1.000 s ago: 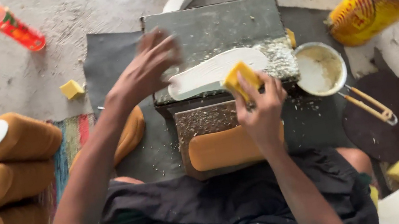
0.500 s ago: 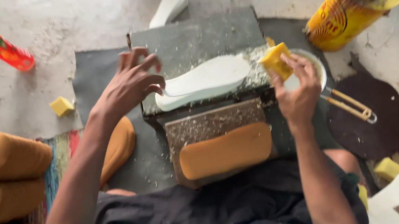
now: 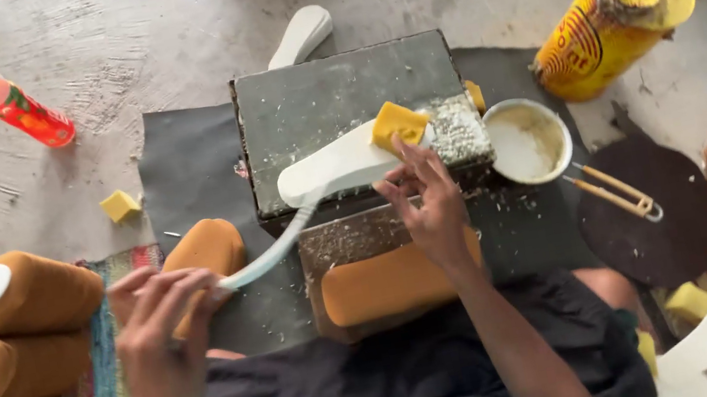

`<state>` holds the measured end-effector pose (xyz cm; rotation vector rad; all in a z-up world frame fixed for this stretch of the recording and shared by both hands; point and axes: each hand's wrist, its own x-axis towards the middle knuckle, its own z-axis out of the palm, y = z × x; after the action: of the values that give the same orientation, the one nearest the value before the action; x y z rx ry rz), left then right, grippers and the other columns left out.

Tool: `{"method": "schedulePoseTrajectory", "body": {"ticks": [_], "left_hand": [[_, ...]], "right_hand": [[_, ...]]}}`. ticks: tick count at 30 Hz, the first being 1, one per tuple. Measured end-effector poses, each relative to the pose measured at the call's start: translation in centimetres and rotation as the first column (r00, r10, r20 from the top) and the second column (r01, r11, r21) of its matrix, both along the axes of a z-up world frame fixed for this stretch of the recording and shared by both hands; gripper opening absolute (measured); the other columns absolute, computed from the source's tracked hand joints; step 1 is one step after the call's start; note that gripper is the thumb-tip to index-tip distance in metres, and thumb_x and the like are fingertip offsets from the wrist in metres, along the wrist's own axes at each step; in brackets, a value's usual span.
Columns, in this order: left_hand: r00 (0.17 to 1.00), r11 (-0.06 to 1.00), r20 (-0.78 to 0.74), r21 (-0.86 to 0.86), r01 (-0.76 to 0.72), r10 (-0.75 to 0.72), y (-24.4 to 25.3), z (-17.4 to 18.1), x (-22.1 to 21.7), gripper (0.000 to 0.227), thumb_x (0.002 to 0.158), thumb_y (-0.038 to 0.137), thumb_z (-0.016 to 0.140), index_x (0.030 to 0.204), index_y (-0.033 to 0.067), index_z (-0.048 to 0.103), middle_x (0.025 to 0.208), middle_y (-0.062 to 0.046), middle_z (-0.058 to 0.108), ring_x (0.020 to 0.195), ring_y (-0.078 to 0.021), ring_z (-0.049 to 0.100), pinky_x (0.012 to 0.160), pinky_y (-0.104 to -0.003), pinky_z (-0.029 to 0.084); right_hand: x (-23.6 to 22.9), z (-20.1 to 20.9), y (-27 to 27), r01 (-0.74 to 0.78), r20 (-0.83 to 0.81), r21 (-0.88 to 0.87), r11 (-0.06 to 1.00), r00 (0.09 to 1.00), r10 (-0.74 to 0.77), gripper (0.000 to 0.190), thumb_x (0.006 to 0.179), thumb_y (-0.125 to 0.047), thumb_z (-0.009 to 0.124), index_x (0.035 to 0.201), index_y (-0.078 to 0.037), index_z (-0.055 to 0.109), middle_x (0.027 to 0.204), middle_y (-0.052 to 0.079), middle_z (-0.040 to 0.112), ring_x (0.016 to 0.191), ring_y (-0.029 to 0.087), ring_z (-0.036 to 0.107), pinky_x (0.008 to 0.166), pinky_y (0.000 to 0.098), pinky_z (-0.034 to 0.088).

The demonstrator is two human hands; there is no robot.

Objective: The person applies adhesive to shoe soles and midsoles using a sponge.

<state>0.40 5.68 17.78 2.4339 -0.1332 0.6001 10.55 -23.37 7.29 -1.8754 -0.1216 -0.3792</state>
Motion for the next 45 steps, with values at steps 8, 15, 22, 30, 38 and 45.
{"method": "schedulePoseTrajectory", "body": {"ticks": [8, 15, 22, 30, 38, 45], "left_hand": [[0.995, 0.973, -0.040, -0.215, 0.086, -0.096, -0.3, -4.5, -2.9, 0.015, 0.088, 0.000, 0.069, 0.101, 0.0051, 0.071, 0.097, -0.005, 0.072, 0.099, -0.0232, 0.062, 0.095, -0.037, 0.049], [0.971, 0.931, -0.156, -0.346, 0.119, -0.182, -2.3, -12.2, -6.2, 0.018, 0.082, 0.000, 0.073, 0.100, 0.0009, 0.068, 0.096, -0.004, 0.071, 0.099, -0.0238, 0.060, 0.092, -0.033, 0.049], [0.944, 0.903, -0.132, -0.355, 0.241, -0.304, -3.4, -10.5, -4.8, 0.022, 0.078, -0.004, 0.070, 0.101, -0.0005, 0.069, 0.099, -0.007, 0.071, 0.100, -0.0276, 0.058, 0.092, -0.035, 0.049], [0.924, 0.648, -0.242, -0.761, 0.009, -0.297, -7.1, -14.9, -2.3, 0.042, 0.093, 0.003, 0.068, 0.130, 0.0006, 0.047, 0.099, -0.003, 0.064, 0.094, -0.0082, 0.063, 0.085, -0.022, 0.052], [0.877, 0.680, -0.409, -0.720, -0.139, -0.253, -6.4, -22.7, -0.2, 0.057, 0.094, 0.012, 0.074, 0.138, 0.0016, 0.040, 0.088, -0.001, 0.063, 0.080, -0.0086, 0.058, 0.072, -0.023, 0.048], [0.838, 0.679, -0.442, -0.724, -0.123, -0.319, -7.5, -27.4, -0.3, 0.058, 0.093, 0.020, 0.077, 0.134, -0.0022, 0.041, 0.088, -0.001, 0.063, 0.079, -0.0082, 0.058, 0.070, -0.023, 0.048]], "right_hand": [[-2.6, -6.4, -1.5, -0.154, -0.071, 0.364, 0.919, 0.979, 0.192, 0.035, 0.097, -0.001, 0.073, 0.132, 0.002, 0.069, 0.118, 0.007, 0.071, 0.105, 0.011, 0.067, 0.095, 0.0265, 0.056], [-12.8, -12.3, -5.2, 0.030, -0.436, 0.455, 0.890, 0.879, 0.194, 0.034, 0.091, 0.006, 0.075, 0.124, 0.005, 0.069, 0.106, 0.009, 0.071, 0.098, 0.014, 0.070, 0.092, 0.0296, 0.059], [-11.3, -8.7, -6.5, 0.155, -0.442, 0.502, 0.851, 0.892, 0.098, 0.050, 0.089, 0.002, 0.063, 0.138, -0.006, 0.056, 0.124, 0.002, 0.068, 0.106, 0.009, 0.070, 0.095, 0.0257, 0.056], [-9.9, -8.7, -9.8, 0.346, -0.386, 0.099, 0.933, 0.878, -0.284, 0.034, 0.088, -0.001, 0.084, 0.121, 0.004, 0.075, 0.091, 0.006, 0.070, 0.075, 0.011, 0.059, 0.069, 0.0256, 0.052], [-5.4, -10.1, -12.9, 0.147, -0.420, 0.144, 0.979, 0.904, -0.074, 0.039, 0.081, -0.010, 0.087, 0.112, 0.001, 0.069, 0.088, 0.002, 0.073, 0.077, 0.005, 0.066, 0.070, 0.0213, 0.056], [-5.3, -15.3, -12.9, 0.092, -0.376, -0.198, 0.976, 0.912, -0.163, 0.033, 0.079, -0.012, 0.090, 0.096, 0.000, 0.064, 0.083, 0.006, 0.073, 0.074, 0.008, 0.069, 0.065, 0.0275, 0.057]]}}
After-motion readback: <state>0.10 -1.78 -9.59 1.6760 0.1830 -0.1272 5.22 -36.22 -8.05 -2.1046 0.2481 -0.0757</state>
